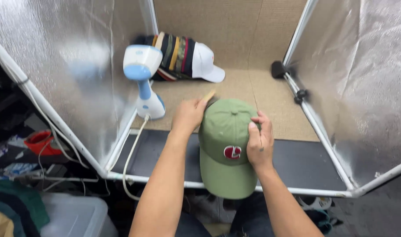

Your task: The person steams a grey corduroy cap using a handheld steamer, then brushes it with a wooden brush. They then switch to a green cap, remove a tag, and brush it thoroughly with the same brush.

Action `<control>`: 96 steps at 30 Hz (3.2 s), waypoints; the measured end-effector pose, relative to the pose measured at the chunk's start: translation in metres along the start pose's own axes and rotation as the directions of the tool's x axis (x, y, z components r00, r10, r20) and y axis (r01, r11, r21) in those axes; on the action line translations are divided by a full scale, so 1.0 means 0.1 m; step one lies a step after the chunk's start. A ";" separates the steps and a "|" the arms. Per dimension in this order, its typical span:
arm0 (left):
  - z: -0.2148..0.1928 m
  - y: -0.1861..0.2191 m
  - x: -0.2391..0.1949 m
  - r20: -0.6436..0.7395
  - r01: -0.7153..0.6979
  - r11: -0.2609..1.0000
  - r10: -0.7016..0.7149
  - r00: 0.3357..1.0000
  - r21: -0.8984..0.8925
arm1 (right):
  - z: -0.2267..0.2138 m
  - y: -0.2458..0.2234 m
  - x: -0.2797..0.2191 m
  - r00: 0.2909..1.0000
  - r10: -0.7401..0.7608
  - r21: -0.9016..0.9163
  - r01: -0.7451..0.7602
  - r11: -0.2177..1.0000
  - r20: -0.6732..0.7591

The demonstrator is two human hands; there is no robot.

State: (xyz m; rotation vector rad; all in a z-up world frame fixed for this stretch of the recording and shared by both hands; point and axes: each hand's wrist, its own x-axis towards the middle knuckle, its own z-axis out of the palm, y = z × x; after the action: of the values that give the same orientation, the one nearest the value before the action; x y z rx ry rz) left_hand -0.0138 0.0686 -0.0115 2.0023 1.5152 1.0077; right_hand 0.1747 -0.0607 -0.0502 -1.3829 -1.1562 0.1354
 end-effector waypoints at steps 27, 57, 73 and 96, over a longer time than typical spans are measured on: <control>0.47 -0.26 0.91 0.383 -0.155 0.979 0.094 0.919 0.132 | 0.04 0.05 -0.01 0.999 -0.019 0.018 0.019 1.000 -0.048; 0.63 -0.31 1.20 0.357 -0.148 0.973 0.077 0.931 0.176 | 0.03 0.04 -0.02 0.998 -0.047 0.028 0.048 0.998 -0.041; -0.15 0.27 0.24 0.089 -0.193 0.901 0.172 0.981 0.387 | 0.04 0.16 0.04 0.997 -0.052 0.011 0.053 0.999 -0.057; 0.30 0.16 -1.15 -0.551 -0.321 0.938 0.198 0.810 -0.134 | 0.02 0.06 0.21 0.989 -0.115 -0.024 0.118 0.993 0.091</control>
State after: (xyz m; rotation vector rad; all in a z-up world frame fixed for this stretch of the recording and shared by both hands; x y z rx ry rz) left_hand 0.0036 -0.0424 -0.0523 1.8909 1.3030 1.8892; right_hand 0.1869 -0.0436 -0.0441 -1.3428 -1.3153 0.0979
